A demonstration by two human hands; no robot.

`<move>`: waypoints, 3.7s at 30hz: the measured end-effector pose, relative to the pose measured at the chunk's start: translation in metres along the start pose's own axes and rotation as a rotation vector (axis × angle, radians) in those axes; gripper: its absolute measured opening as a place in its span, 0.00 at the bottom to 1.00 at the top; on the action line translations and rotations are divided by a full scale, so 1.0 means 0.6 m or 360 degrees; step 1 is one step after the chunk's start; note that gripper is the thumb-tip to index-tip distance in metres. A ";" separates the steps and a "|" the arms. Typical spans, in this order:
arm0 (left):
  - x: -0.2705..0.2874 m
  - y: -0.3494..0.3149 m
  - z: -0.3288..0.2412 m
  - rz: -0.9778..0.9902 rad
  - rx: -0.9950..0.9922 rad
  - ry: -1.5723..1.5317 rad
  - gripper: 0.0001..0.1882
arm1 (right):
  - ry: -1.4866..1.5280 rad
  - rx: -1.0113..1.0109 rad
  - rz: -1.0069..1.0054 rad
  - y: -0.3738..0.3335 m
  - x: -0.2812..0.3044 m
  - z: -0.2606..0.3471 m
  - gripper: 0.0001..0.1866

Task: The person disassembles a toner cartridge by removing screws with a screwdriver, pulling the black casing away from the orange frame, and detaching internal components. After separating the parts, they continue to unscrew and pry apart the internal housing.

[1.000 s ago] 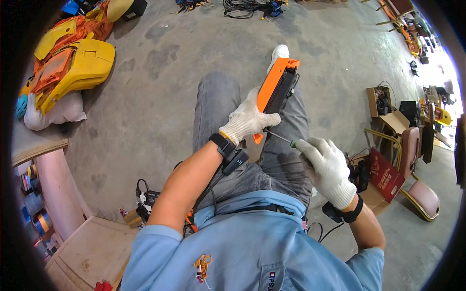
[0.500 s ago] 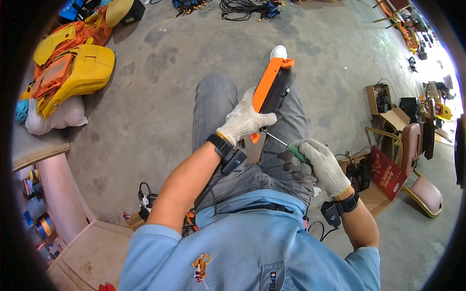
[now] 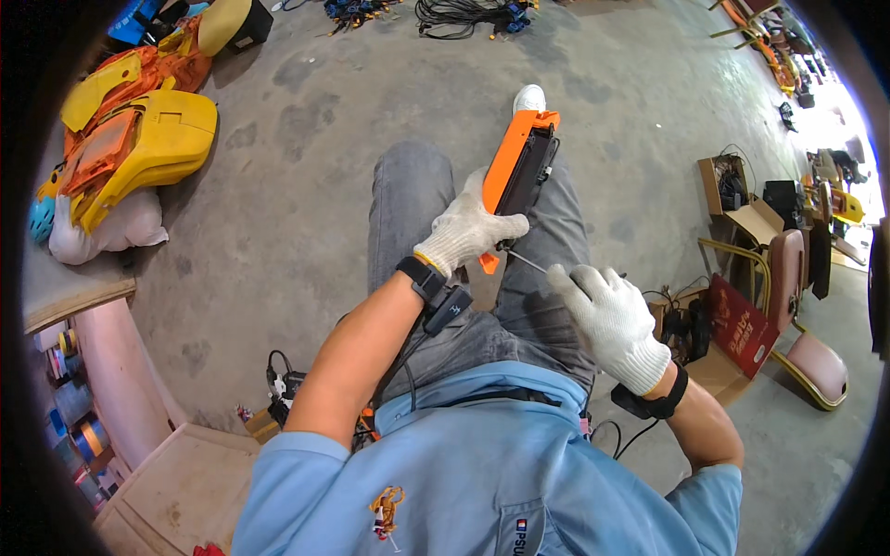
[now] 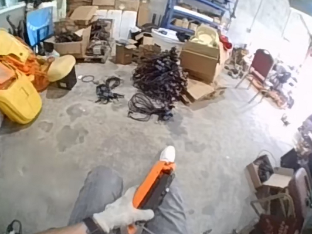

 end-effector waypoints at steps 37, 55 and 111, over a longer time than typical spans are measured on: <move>-0.021 0.016 0.034 0.0369 -0.0187 -0.0923 0.31 | 0.2269 -0.1178 -0.0242 0.080 -0.070 -0.095 0.18; -0.023 0.010 0.014 0.0662 -0.0426 -0.0909 0.55 | 0.2190 -0.1410 -0.0331 0.133 -0.091 -0.107 0.37; -0.013 0.027 0.024 0.0016 -0.0311 -0.0811 0.42 | 0.1576 -0.0961 0.0128 0.146 -0.137 -0.058 0.41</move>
Point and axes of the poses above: each hand's wrist, its own y-axis towards the middle knuckle, its own x-axis out of the back of the hand, z = x × y, the point moved 4 cm from there along y, towards the middle knuckle, and after that the axes turned 5 degrees about -y, right-handed, at the moved point
